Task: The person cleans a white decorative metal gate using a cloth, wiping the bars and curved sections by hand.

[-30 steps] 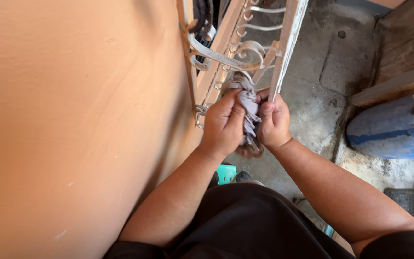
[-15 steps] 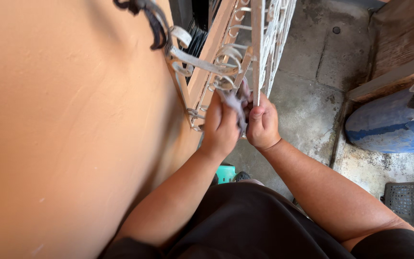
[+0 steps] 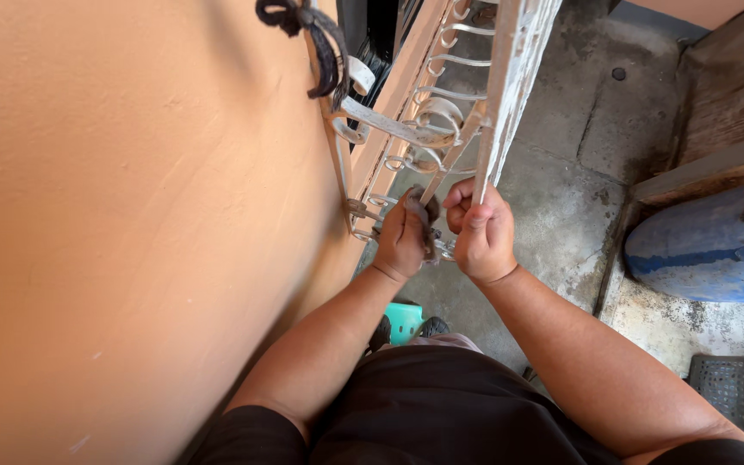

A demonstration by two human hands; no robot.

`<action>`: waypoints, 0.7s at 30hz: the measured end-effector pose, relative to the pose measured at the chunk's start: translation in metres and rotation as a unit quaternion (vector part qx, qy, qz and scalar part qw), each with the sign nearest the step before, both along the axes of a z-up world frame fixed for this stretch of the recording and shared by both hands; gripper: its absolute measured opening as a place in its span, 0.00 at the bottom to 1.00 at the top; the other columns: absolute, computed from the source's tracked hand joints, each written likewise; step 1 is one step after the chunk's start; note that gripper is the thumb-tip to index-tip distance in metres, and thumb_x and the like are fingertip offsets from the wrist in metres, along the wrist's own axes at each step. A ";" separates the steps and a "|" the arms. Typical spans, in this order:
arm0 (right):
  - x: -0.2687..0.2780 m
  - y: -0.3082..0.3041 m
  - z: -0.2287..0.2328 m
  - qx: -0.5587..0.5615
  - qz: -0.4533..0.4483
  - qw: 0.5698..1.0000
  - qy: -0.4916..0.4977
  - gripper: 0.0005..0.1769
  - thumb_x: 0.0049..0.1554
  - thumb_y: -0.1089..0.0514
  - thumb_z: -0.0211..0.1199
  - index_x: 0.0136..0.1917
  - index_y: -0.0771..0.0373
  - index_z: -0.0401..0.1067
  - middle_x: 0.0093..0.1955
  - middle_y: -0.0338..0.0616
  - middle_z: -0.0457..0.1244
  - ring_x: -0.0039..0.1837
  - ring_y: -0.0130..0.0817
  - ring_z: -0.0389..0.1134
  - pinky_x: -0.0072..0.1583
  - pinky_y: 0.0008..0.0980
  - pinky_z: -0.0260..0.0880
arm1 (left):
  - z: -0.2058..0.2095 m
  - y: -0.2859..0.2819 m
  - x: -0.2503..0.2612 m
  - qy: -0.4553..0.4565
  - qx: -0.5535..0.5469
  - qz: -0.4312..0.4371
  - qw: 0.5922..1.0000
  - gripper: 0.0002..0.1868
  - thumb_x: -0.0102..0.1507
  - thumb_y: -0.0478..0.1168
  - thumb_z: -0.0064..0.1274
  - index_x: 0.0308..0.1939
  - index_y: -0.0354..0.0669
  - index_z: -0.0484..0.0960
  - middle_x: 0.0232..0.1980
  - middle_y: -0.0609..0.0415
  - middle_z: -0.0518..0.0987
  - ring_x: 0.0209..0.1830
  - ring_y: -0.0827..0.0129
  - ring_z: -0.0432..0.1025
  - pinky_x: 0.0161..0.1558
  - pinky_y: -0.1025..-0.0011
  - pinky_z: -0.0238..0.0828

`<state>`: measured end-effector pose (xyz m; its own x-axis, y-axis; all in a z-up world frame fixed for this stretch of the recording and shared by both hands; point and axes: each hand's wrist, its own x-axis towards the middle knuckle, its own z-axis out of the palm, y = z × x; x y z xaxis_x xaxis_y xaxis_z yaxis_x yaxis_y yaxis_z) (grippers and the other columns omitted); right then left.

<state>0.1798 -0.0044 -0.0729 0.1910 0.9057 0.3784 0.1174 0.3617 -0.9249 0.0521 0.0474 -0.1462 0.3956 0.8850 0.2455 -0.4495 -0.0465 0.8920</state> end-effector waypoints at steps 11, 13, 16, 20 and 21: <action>0.005 -0.003 0.006 -0.017 0.052 0.998 0.033 0.46 0.62 0.19 0.44 0.53 0.68 0.63 0.33 0.30 0.48 0.35 0.20 0.45 0.38 0.25 0.44 | 0.009 -0.003 -0.046 -0.124 -0.101 0.007 0.987 0.24 0.75 0.47 0.35 0.69 0.38 0.71 0.67 0.47 0.75 0.63 0.65 0.72 0.58 0.67 0.73; 0.003 -0.001 0.007 -0.017 0.051 0.998 0.030 0.46 0.61 0.18 0.43 0.54 0.68 0.63 0.33 0.30 0.48 0.35 0.20 0.46 0.39 0.25 0.44 | -0.001 -0.006 -0.066 -0.178 -0.157 0.010 0.971 0.27 0.76 0.49 0.35 0.72 0.35 0.69 0.69 0.43 0.73 0.68 0.61 0.71 0.69 0.66 0.70; 0.001 -0.002 0.008 -0.016 0.046 0.999 0.024 0.46 0.61 0.18 0.43 0.53 0.67 0.64 0.31 0.30 0.48 0.34 0.19 0.45 0.38 0.25 0.44 | 0.001 -0.015 -0.089 -0.148 -0.148 -0.011 0.978 0.27 0.72 0.46 0.44 0.73 0.37 0.67 0.73 0.49 0.72 0.73 0.64 0.67 0.74 0.67 0.64; 0.002 -0.002 0.007 -0.017 0.043 0.999 0.017 0.46 0.62 0.18 0.44 0.54 0.67 0.64 0.32 0.30 0.49 0.35 0.20 0.46 0.39 0.25 0.45 | 0.034 -0.022 -0.107 0.166 0.044 0.062 0.983 0.26 0.68 0.40 0.58 0.70 0.40 0.74 0.65 0.50 0.76 0.61 0.60 0.74 0.64 0.67 0.71; 0.002 -0.002 0.006 -0.017 0.051 0.998 0.022 0.45 0.62 0.19 0.44 0.54 0.67 0.64 0.32 0.30 0.49 0.36 0.20 0.47 0.39 0.25 0.46 | 0.042 -0.023 -0.108 0.290 0.213 0.133 0.924 0.24 0.65 0.34 0.66 0.66 0.42 0.80 0.62 0.50 0.77 0.62 0.61 0.74 0.65 0.68 0.70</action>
